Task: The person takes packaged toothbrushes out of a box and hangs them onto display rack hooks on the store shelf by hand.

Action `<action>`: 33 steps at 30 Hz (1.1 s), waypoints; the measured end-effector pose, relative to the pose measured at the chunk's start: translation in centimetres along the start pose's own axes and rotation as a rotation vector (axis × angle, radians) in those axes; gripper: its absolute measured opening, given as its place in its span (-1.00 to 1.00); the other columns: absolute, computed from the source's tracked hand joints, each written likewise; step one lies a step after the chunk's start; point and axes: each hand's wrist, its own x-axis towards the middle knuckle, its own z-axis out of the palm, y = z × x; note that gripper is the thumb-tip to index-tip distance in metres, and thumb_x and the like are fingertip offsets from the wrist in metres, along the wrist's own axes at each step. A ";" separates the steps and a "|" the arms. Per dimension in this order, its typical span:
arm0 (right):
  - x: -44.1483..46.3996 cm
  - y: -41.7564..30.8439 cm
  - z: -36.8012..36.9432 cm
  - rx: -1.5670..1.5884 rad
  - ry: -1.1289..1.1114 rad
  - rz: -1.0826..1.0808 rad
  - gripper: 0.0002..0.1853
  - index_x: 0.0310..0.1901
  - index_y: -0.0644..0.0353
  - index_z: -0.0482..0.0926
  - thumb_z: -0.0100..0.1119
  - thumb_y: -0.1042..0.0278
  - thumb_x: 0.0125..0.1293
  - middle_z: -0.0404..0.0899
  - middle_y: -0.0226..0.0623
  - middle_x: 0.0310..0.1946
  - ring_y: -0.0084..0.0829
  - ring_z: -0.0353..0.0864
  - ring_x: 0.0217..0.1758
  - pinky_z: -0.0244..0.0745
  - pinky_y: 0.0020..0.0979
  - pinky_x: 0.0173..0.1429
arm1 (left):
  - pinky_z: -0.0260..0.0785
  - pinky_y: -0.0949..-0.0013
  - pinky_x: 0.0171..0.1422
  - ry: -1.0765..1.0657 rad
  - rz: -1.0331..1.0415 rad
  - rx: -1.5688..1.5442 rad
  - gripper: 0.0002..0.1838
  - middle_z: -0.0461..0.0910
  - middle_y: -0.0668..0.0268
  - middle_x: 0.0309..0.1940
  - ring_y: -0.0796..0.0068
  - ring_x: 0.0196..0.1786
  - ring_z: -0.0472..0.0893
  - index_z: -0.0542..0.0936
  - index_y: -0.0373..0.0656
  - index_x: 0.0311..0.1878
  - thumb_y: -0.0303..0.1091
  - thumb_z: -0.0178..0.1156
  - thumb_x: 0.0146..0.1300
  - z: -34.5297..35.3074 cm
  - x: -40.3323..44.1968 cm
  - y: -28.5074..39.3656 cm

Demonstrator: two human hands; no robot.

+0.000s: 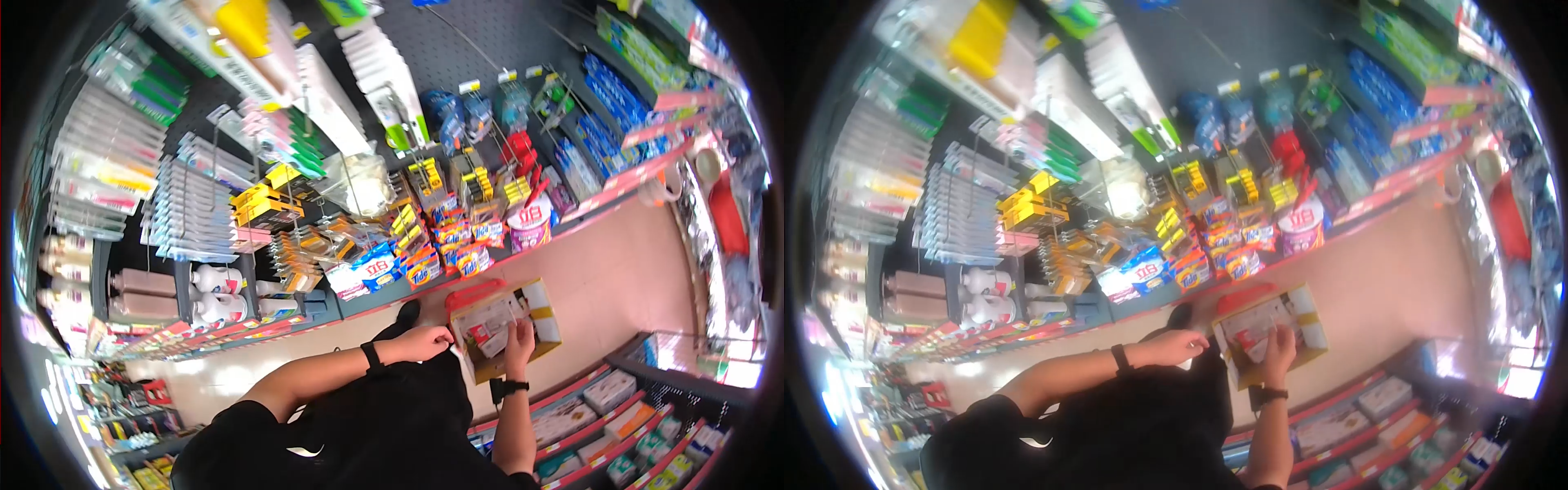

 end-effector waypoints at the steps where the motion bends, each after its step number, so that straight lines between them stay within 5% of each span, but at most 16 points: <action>1: 0.0 -2.8 -0.4 0.042 -0.028 -0.002 -0.89 -0.20 0.26 0.53 0.23 0.42 0.40 0.40 -0.56 -0.42 -0.70 0.30 -0.36 0.30 -0.58 -0.24 | 0.49 0.25 0.09 -0.031 -0.007 -0.007 -0.72 0.69 0.18 -0.09 0.25 0.00 0.67 0.60 -0.17 0.06 -0.25 0.12 0.41 -0.6 -0.3 0.9; 4: 0.5 -7.4 -0.4 0.029 -0.059 -0.100 -0.87 -0.17 0.27 0.56 0.22 0.38 0.43 0.44 -0.58 -0.41 -0.74 0.33 -0.35 0.31 -0.60 -0.24 | 0.48 0.24 0.17 -0.034 0.036 -0.012 -0.69 0.66 0.19 0.01 0.26 0.07 0.65 0.58 -0.14 0.14 -0.23 0.14 0.42 -1.7 -0.6 1.6; 10: 1.0 -18.4 3.7 0.284 -0.339 -0.101 -0.91 -0.15 0.22 0.56 0.17 0.40 0.47 0.55 -0.53 -0.35 -0.75 0.43 -0.30 0.35 -0.62 -0.19 | 0.51 0.19 0.12 0.368 0.364 -0.033 -0.50 0.65 0.08 -0.06 0.15 0.02 0.68 0.42 -0.17 0.25 -0.19 0.25 0.32 -2.8 -0.9 2.5; 15: -0.3 -27.0 8.3 0.390 -0.483 -0.113 -0.88 -0.08 0.22 0.57 0.14 0.37 0.49 0.61 -0.50 -0.27 -0.73 0.48 -0.25 0.39 -0.62 -0.14 | 0.43 0.32 -0.24 0.398 0.378 -0.196 -0.75 0.65 0.17 -0.38 0.52 -0.35 0.59 0.58 -0.29 -0.08 -0.26 0.18 0.42 -6.7 -3.4 4.8; 22: -1.0 -33.4 13.6 0.263 -0.741 -0.339 -0.77 0.12 0.28 0.49 0.02 0.41 0.53 0.58 -0.40 -0.08 -0.64 0.50 -0.05 0.42 -0.52 0.04 | 0.49 0.40 -0.23 0.679 0.529 -0.302 -0.78 0.70 0.20 -0.32 0.55 -0.31 0.67 0.61 -0.27 0.05 -0.42 0.15 0.43 -14.5 -7.8 7.0; 24: -1.5 -35.4 14.9 0.246 -0.744 -0.381 -0.76 0.14 0.30 0.47 0.01 0.45 0.52 0.58 -0.39 -0.08 -0.63 0.50 -0.07 0.43 -0.52 0.02 | 0.49 0.40 -0.27 0.706 0.590 -0.389 -0.79 0.68 0.18 -0.32 0.53 -0.34 0.67 0.61 -0.28 0.03 -0.42 0.19 0.40 -16.8 -8.4 8.0; 27: -1.2 -36.9 16.3 0.242 -0.698 -0.433 -0.74 0.16 0.31 0.45 -0.01 0.57 0.48 0.58 -0.37 -0.11 -0.65 0.50 -0.11 0.43 -0.56 -0.02 | 0.50 0.43 -0.01 0.650 0.533 -0.404 -0.73 0.69 0.33 -0.14 0.68 -0.08 0.59 0.59 -0.25 0.15 -0.42 0.13 0.46 -19.7 -9.4 9.6; 29: -1.0 -37.8 17.0 0.267 -0.676 -0.441 -0.74 0.16 0.31 0.45 -0.01 0.56 0.48 0.59 -0.37 -0.12 -0.65 0.51 -0.13 0.43 -0.57 -0.05 | 0.45 0.37 -0.32 0.812 0.684 -0.277 -0.80 0.62 0.20 -0.37 0.51 -0.40 0.62 0.59 -0.31 0.00 -0.41 0.19 0.40 -20.7 -9.2 10.5; 33: -0.7 -39.3 17.8 0.300 -0.632 -0.444 -0.73 0.17 0.32 0.45 -0.01 0.54 0.49 0.60 -0.39 -0.15 -0.68 0.53 -0.18 0.43 -0.60 -0.14 | 0.43 0.35 -0.32 0.794 0.686 -0.369 -0.80 0.59 0.21 -0.39 0.50 -0.41 0.60 0.59 -0.32 -0.04 -0.39 0.19 0.41 -21.7 -9.5 11.7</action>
